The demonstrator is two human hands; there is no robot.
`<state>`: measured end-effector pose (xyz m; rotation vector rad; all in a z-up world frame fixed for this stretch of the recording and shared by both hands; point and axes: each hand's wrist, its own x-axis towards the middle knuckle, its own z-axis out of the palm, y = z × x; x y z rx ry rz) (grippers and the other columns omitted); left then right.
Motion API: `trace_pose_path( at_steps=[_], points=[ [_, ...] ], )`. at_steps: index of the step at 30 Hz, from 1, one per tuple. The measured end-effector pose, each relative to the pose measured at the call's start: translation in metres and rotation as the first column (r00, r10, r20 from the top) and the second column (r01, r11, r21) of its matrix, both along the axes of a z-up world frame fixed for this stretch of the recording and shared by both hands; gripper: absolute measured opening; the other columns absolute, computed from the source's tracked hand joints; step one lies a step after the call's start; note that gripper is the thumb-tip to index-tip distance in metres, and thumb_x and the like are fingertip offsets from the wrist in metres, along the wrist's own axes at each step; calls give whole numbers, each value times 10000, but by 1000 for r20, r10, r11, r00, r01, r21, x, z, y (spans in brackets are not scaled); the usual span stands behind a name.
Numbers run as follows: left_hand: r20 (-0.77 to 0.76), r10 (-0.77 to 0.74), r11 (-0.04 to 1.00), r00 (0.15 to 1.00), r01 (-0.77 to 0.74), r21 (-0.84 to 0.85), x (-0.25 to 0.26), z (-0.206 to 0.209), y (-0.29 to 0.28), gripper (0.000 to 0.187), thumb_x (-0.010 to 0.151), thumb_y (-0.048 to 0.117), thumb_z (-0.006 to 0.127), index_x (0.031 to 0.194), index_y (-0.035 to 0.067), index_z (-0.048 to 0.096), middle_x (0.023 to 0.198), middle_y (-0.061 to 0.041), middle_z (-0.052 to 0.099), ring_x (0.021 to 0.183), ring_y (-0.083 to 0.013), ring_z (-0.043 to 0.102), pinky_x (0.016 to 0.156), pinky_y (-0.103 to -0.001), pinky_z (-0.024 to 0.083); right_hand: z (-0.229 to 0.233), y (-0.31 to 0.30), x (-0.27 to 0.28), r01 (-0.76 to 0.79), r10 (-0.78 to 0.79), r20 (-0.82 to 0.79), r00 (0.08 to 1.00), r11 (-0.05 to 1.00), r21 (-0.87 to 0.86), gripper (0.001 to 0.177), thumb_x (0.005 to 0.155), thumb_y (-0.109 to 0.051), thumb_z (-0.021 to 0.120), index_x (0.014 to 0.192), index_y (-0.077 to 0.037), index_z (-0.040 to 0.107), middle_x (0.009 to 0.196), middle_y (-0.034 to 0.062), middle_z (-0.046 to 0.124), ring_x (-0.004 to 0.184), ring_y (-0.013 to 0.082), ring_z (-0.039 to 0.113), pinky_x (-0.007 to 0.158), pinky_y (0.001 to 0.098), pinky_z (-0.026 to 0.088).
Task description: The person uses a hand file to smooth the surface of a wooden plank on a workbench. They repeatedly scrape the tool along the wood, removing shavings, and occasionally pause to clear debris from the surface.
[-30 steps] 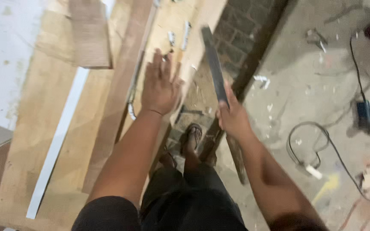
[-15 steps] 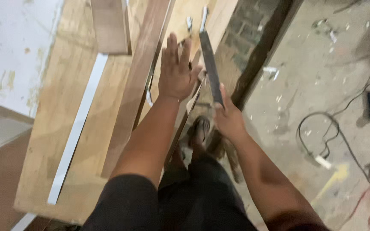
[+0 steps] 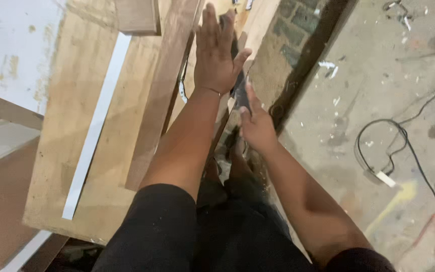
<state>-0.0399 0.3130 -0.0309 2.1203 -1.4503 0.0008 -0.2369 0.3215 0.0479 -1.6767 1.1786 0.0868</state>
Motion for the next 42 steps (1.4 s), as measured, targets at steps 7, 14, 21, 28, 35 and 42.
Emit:
trace_pose_path(
  at_steps=[7,14,21,28,35,42],
  points=[
    [-7,-10,1000,1000,10,28,-31,80,92,683,1074,540,575,1545,153,267,1569,-181,229,1463,-389,306,1161,-580,365,39,-6,-2,99,-106,21,994,971,218,617,1091,-231,413,1674,-275,217,847,120,711,620,186,665,634,347,617],
    [-151,83,854,985,8,521,-106,88,258,789,872,306,787,1560,177,423,1384,-167,485,1197,-419,579,940,-600,525,45,-1,-54,140,-167,118,979,967,211,587,1113,-172,368,1670,-81,207,860,206,705,639,242,684,559,395,614],
    [-189,68,919,980,12,394,-73,106,175,316,946,255,658,1252,220,586,1196,-98,584,1114,-306,641,948,-510,506,47,2,-72,181,-210,93,973,951,249,594,1114,-155,344,1679,-116,165,858,180,696,645,219,661,582,388,617],
    [-244,105,932,964,-10,362,-51,64,116,552,987,406,633,1464,141,548,1415,-235,569,1326,-462,531,1087,-628,413,58,-42,-58,216,-220,15,975,967,134,605,1111,-139,382,1689,-165,205,891,195,703,650,245,681,550,386,613],
    [-90,58,961,994,-31,275,-36,37,139,463,1113,421,436,1493,206,591,1592,-134,444,1529,-394,279,1229,-587,189,13,-115,-38,139,-140,65,988,990,21,545,1138,-133,428,1671,-147,315,863,158,675,672,209,652,579,371,567],
    [-72,18,967,997,1,256,-34,33,142,479,1115,460,418,1470,200,606,1645,-103,365,1542,-368,256,1220,-615,199,61,-101,19,-40,45,90,995,998,-58,643,1090,-453,375,1655,-151,315,1029,227,709,824,314,738,686,484,606]
  ],
)
